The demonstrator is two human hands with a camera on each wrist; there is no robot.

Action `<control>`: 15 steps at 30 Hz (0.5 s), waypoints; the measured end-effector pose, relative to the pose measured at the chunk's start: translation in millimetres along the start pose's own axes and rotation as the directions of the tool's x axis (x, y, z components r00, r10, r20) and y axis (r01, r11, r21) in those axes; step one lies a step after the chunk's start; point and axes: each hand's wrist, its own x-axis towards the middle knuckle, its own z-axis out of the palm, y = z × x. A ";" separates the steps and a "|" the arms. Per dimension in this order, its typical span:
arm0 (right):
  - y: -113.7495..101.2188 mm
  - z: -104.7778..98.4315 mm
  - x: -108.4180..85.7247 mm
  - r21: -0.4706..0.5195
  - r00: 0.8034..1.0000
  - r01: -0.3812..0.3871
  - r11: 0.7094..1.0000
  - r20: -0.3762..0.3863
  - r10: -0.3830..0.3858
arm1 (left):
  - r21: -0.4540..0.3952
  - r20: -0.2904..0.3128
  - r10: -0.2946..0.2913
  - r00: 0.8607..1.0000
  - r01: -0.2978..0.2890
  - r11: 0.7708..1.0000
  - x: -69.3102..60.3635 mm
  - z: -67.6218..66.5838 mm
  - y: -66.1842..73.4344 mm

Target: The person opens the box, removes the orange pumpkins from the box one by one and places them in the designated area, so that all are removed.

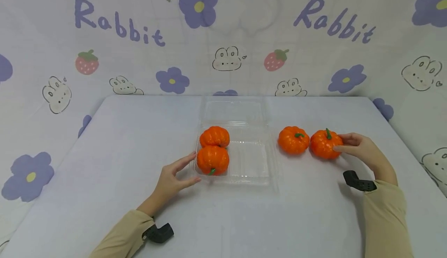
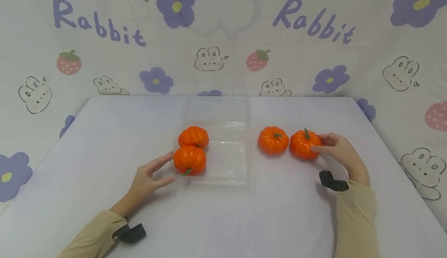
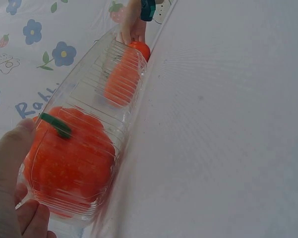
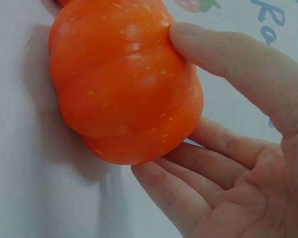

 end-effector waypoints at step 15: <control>-5.8 -2.4 -1.8 -0.024 0.997 -0.054 0.998 0.045 0.055 | -0.013 0.001 0.002 1.000 -0.002 1.000 0.1 -0.8 1.6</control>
